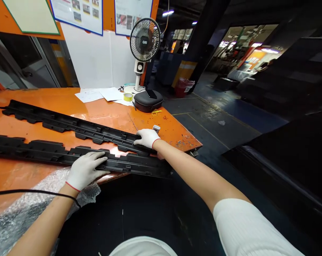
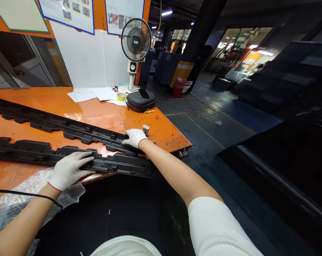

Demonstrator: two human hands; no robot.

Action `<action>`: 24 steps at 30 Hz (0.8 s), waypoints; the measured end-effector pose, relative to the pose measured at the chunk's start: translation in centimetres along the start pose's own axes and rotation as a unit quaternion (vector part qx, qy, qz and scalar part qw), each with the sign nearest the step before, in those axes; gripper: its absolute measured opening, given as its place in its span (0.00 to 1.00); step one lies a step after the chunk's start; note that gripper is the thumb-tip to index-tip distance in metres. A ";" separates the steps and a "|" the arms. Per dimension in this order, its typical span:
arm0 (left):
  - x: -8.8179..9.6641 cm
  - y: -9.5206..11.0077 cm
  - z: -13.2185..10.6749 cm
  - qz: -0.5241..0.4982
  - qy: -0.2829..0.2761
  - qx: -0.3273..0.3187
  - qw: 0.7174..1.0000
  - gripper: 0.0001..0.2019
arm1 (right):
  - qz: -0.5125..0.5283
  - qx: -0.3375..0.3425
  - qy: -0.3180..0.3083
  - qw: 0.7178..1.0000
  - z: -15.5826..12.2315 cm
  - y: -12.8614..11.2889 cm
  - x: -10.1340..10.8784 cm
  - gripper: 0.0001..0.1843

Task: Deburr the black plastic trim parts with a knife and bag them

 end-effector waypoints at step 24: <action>-0.5 0.7 -0.4 0.054 -0.003 -0.003 0.999 0.23 | 0.155 0.020 0.050 0.987 -0.1 -3.8 0.2 0.18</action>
Point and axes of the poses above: each hand's wrist, its own z-axis towards the middle knuckle, its own x-axis out of the back of the hand, y = z × x, the point moved 1 cm from there along z, towards the middle knuckle, and after that the axes turned 15 degrees about -z, right-handed, at the moved point
